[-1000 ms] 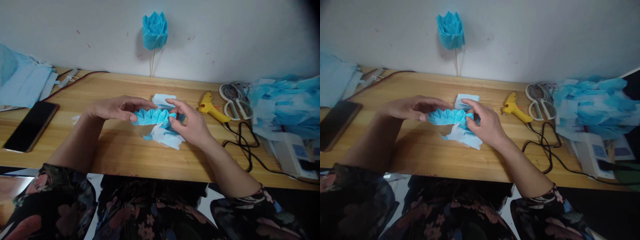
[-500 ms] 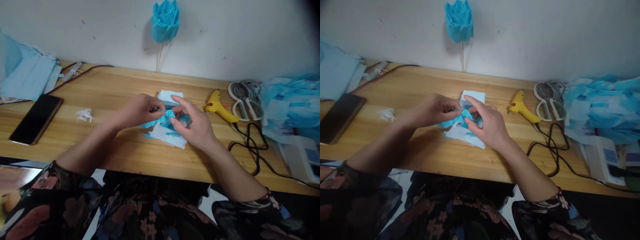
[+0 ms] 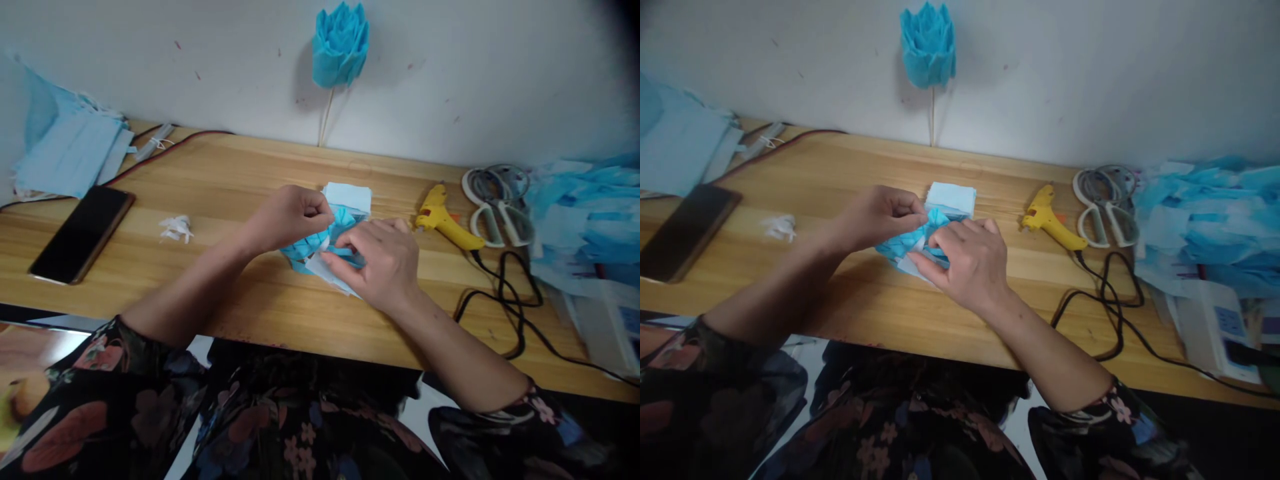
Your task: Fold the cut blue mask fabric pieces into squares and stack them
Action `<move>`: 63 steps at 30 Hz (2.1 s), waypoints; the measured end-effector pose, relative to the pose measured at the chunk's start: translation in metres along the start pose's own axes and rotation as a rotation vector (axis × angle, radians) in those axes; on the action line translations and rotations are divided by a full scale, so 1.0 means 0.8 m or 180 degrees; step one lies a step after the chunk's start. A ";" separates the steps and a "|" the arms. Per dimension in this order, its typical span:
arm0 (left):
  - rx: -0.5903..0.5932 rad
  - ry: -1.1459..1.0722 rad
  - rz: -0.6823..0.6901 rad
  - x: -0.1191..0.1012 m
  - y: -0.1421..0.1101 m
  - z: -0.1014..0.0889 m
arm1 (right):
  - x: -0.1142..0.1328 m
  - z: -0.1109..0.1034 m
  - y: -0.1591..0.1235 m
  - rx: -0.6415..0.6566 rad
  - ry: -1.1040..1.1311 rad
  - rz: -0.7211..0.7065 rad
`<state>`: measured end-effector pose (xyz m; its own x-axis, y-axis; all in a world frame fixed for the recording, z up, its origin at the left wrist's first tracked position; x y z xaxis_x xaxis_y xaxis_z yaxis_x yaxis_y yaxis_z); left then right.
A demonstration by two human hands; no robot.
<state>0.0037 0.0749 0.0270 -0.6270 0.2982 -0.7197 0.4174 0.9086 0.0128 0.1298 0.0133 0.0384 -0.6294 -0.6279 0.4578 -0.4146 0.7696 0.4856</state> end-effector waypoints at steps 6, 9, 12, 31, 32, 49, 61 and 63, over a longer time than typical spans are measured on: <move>-0.0020 0.0063 0.0011 -0.003 0.000 0.005 | 0.003 0.011 -0.002 -0.0013 -0.0268 -0.0015; -0.0052 0.0054 0.0093 -0.004 0.000 0.004 | -0.002 0.012 -0.003 0.0021 -0.0144 0.0051; -0.0080 0.0050 0.0182 -0.002 0.001 0.001 | -0.007 0.012 -0.003 0.0081 0.0063 0.0098; -0.0267 -0.0173 -0.0066 0.020 0.005 -0.028 | -0.021 0.008 -0.004 0.0522 0.1419 0.0363; -0.0280 -0.0239 -0.0108 0.022 0.006 -0.028 | -0.030 0.005 -0.004 0.0448 0.1706 0.0586; -0.0370 -0.0690 -0.0342 0.032 0.009 -0.031 | -0.043 0.001 0.000 0.0631 0.2133 0.0790; -0.0332 -0.0808 -0.0260 0.032 0.009 -0.029 | -0.068 -0.001 -0.002 -0.0077 0.3034 0.1216; -0.0229 -0.0865 -0.0159 0.032 0.010 -0.022 | -0.083 -0.007 -0.002 -0.0415 0.2873 0.1261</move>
<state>-0.0207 0.0952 0.0211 -0.4422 0.1722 -0.8802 0.3366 0.9415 0.0150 0.1761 0.0527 0.0115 0.0519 -0.2226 0.9735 -0.1729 0.9581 0.2283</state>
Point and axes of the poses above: each hand's wrist, its own y-axis towards the middle knuckle, its own z-axis out of the palm, x = y × z, the point moved 8 cm from there along y, towards the middle knuckle, and after that the axes turned 12 degrees about y, right-handed, at the moved point
